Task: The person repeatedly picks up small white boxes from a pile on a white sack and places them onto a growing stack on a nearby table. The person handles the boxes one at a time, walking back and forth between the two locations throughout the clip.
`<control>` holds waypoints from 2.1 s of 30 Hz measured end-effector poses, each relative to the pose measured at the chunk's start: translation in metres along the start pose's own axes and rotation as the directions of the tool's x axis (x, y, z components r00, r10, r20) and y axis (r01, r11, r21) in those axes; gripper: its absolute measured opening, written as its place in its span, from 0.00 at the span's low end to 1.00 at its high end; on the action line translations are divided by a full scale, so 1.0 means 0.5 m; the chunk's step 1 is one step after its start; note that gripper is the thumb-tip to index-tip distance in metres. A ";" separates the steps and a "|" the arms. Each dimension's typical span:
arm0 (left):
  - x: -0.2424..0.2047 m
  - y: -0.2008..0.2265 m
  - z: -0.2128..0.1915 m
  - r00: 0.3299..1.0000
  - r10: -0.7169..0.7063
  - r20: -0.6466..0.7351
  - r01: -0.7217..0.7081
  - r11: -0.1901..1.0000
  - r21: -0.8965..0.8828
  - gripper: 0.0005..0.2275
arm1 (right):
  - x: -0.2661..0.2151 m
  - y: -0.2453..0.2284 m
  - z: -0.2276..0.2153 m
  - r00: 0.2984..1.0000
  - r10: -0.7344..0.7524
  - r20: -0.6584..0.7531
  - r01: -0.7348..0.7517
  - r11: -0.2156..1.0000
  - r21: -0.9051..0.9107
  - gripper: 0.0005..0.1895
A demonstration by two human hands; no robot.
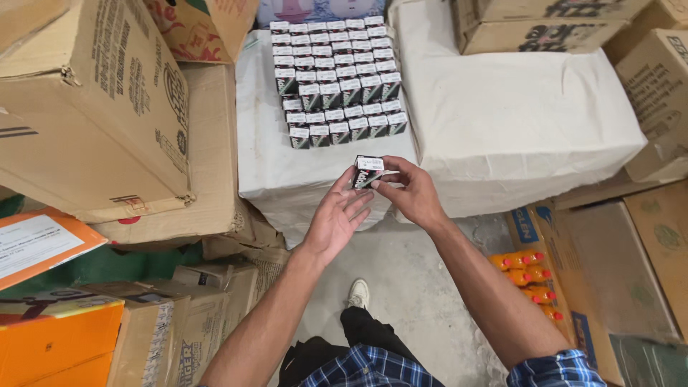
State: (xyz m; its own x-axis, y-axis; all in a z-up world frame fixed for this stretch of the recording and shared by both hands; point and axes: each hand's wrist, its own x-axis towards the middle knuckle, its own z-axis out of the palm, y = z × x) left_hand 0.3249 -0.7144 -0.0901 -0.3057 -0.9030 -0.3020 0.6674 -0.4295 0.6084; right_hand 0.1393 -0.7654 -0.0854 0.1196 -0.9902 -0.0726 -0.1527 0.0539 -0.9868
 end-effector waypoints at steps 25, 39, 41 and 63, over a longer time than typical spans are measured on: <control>-0.549 -0.487 0.224 0.645 -0.635 0.426 0.507 0.772 0.383 0.29 | -1.061 0.009 -0.130 0.610 0.082 -0.788 -0.072 0.996 0.048 0.28; -1.221 -1.052 0.417 0.036 -0.909 0.415 0.592 0.354 0.724 0.29 | -2.065 0.041 -0.086 -0.005 0.114 -0.993 -0.173 0.978 0.113 0.27; -1.337 -1.123 0.436 -0.061 -0.918 0.391 0.568 0.290 0.770 0.29 | -2.209 0.045 -0.056 -0.100 0.101 -0.990 -0.200 0.972 0.119 0.27; -2.197 -1.682 0.511 -0.733 -0.671 -0.110 0.011 -0.173 0.985 0.29 | -3.096 0.169 0.270 -0.866 0.129 -0.484 -0.053 0.937 0.346 0.28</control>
State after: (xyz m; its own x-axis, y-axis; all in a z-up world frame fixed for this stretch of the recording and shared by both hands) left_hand -0.0741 0.6346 -0.0827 -0.1495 0.9518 -0.2677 -0.7873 0.0492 0.6147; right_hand 0.0739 0.7895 -0.0759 -0.5978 0.8017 0.0051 0.1902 0.1480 -0.9705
